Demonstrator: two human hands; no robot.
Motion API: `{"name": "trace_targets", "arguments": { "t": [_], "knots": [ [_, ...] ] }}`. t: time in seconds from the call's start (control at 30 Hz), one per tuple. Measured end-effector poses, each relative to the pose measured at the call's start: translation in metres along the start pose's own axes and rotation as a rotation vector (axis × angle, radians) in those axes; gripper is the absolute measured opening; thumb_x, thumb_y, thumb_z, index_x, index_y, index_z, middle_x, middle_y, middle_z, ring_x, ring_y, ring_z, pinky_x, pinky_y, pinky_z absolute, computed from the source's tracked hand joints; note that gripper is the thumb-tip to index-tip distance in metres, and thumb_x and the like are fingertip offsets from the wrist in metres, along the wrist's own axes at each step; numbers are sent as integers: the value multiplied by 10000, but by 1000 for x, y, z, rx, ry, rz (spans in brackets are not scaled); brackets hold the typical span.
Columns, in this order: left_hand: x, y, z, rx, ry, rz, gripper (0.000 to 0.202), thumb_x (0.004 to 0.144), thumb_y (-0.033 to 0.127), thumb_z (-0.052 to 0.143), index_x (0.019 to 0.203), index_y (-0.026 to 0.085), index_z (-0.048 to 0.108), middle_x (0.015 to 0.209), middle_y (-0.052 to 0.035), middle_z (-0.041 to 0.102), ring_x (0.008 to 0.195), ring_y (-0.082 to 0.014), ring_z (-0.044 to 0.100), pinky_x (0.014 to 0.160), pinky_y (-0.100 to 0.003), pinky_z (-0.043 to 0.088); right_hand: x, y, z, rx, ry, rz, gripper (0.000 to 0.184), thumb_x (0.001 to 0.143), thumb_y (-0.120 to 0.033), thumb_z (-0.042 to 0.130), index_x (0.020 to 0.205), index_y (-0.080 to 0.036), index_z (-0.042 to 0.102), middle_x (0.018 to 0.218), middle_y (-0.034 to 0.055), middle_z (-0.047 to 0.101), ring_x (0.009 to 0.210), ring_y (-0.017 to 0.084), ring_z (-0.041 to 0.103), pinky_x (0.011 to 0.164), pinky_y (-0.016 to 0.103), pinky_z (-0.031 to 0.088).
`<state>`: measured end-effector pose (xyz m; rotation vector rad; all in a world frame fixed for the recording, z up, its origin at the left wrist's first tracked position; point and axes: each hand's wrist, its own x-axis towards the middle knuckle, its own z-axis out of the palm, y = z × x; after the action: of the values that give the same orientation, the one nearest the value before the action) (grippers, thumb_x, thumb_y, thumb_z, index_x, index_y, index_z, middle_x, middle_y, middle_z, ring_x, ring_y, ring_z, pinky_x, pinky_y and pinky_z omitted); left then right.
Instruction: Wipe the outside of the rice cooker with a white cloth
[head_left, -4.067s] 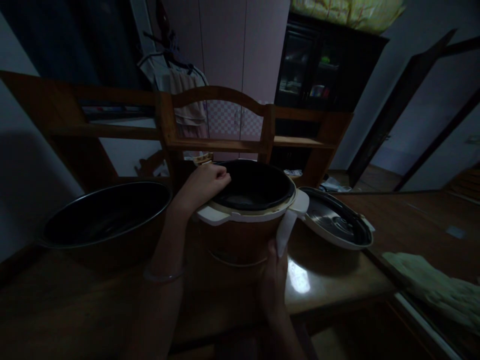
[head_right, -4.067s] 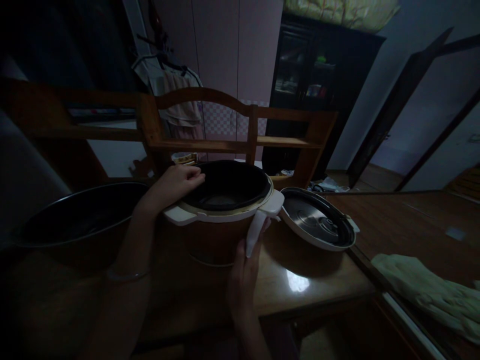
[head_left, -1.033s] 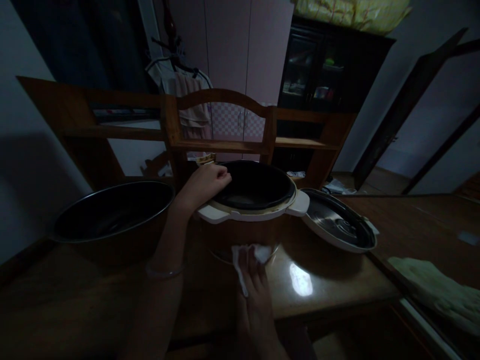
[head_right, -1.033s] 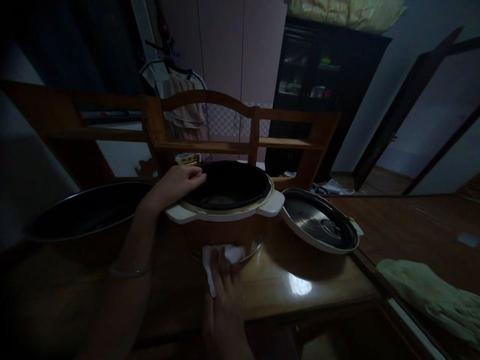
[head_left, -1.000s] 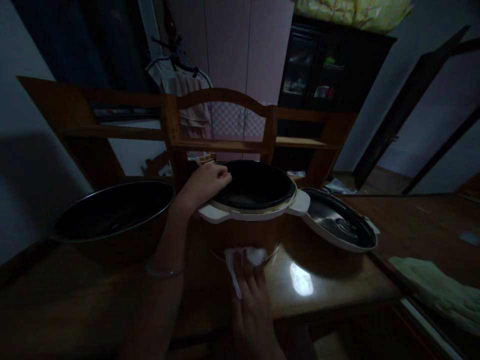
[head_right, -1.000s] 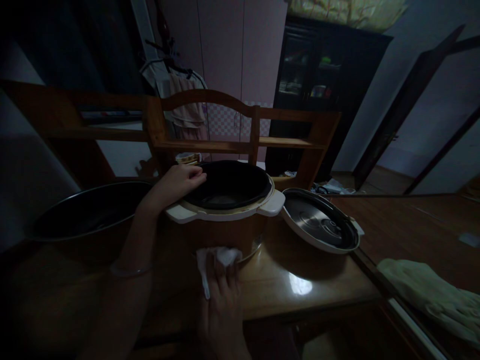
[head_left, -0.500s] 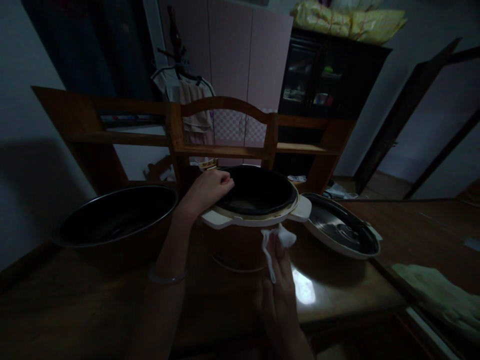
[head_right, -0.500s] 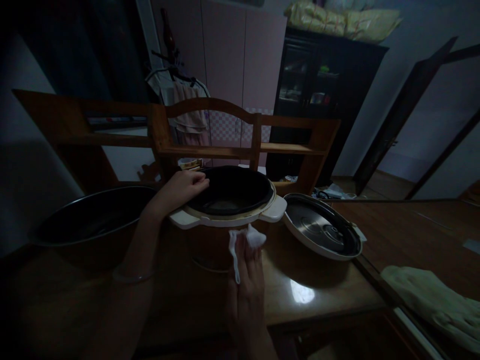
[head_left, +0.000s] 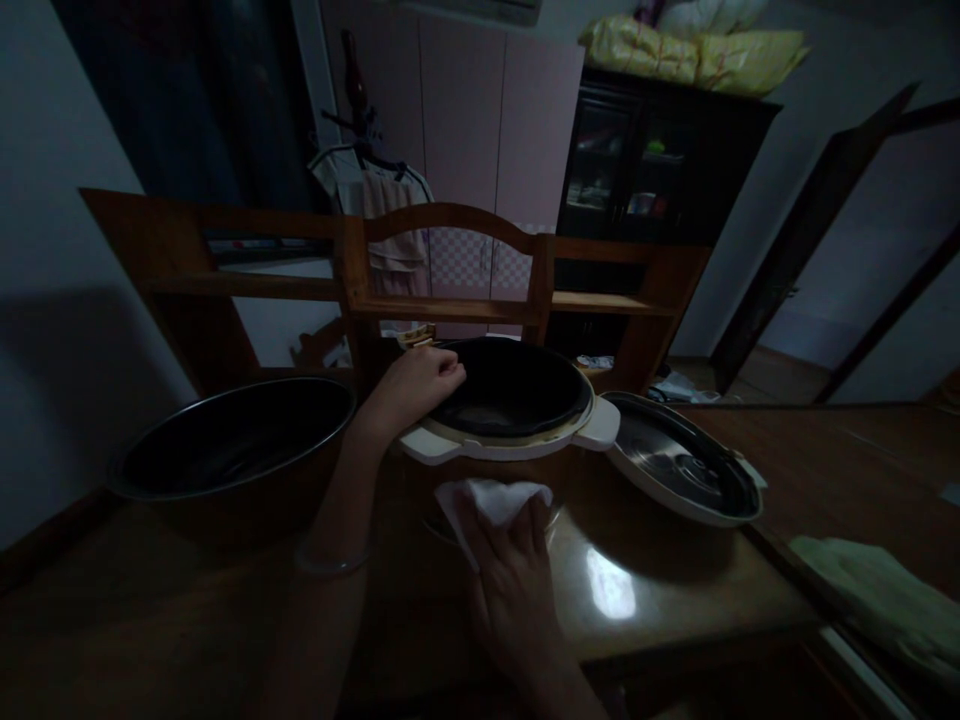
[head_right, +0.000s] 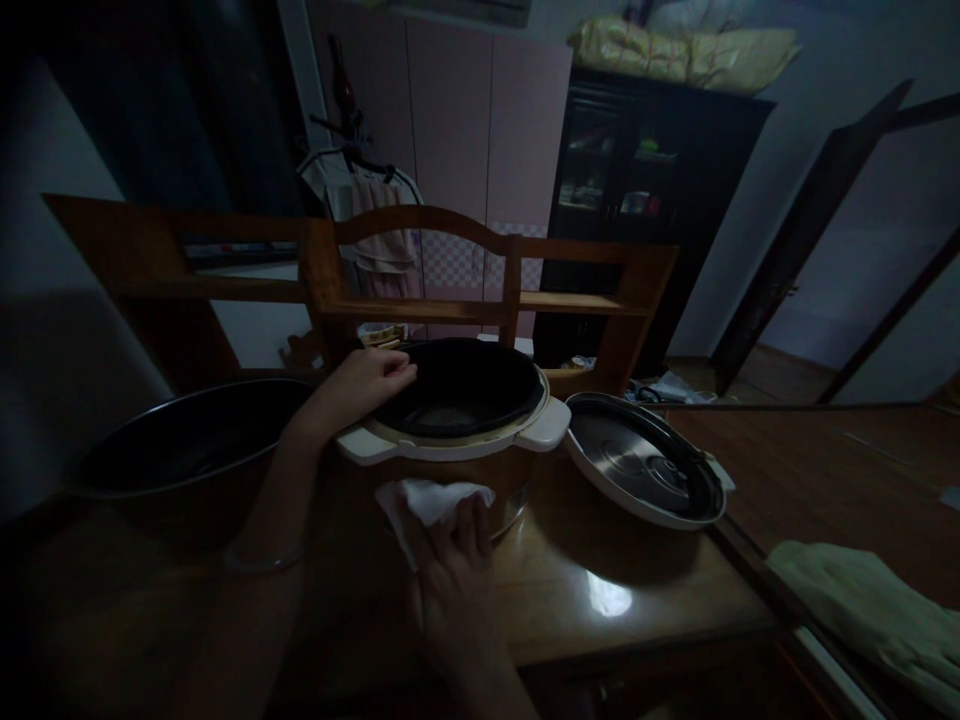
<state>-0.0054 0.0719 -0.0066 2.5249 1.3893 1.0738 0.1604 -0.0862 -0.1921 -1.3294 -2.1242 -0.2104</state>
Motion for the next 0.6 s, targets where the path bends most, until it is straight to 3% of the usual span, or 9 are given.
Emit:
{"name": "trace_targets", "arguments": {
  "t": [0.13, 0.27, 0.33, 0.47, 0.57, 0.6],
  "knots": [
    [0, -4, 2, 21, -28, 15, 366, 895, 320, 515, 571, 220, 377, 551, 20, 433, 553, -145, 426, 581, -324, 221, -11, 9, -2, -12, 57, -34, 793, 890, -148, 522, 1638, -276, 291, 1341, 32, 682, 1413, 368, 445, 1288, 655, 156],
    [2, -7, 3, 39, -43, 28, 350, 928, 358, 509, 613, 218, 450, 598, 6, 515, 578, -154, 485, 595, -315, 265, -23, 19, -6, -54, 24, -12, 800, 893, -121, 481, 1646, -277, 259, 1530, 36, 561, 1520, 364, 333, 1275, 672, 193],
    [2, -1, -1, 43, 73, 15, 335, 949, 378, 508, 656, 217, 486, 648, -4, 562, 621, -160, 523, 624, -311, 313, -30, 27, -8, -67, 35, 12, 815, 889, -106, 452, 1656, -258, 220, 1637, 52, 435, 1572, 381, 228, 1246, 695, 245],
    [-20, 41, -21, -113, 537, -56, 335, 1003, 434, 466, 752, 221, 529, 773, -35, 655, 727, -176, 597, 710, -313, 439, -45, 48, -9, -36, 75, 31, 790, 925, -106, 388, 1667, -244, 155, 1689, 78, 335, 1596, 353, 176, 1211, 683, 329],
    [-59, 88, -39, -307, 684, -28, 346, 1034, 446, 376, 878, 243, 609, 910, -56, 714, 884, -216, 673, 802, -356, 537, -49, 59, -9, -3, 61, 16, 790, 936, -99, 362, 1670, -246, 111, 1704, 88, 288, 1595, 338, 181, 1199, 678, 351],
    [-73, 100, -43, -275, 651, -18, 355, 1030, 453, 369, 938, 264, 654, 955, -65, 724, 975, -248, 681, 836, -392, 556, -49, 61, -9, 7, 58, 10, 785, 939, -97, 354, 1670, -244, 109, 1709, 95, 268, 1595, 341, 172, 1195, 680, 355]
  ]
}}
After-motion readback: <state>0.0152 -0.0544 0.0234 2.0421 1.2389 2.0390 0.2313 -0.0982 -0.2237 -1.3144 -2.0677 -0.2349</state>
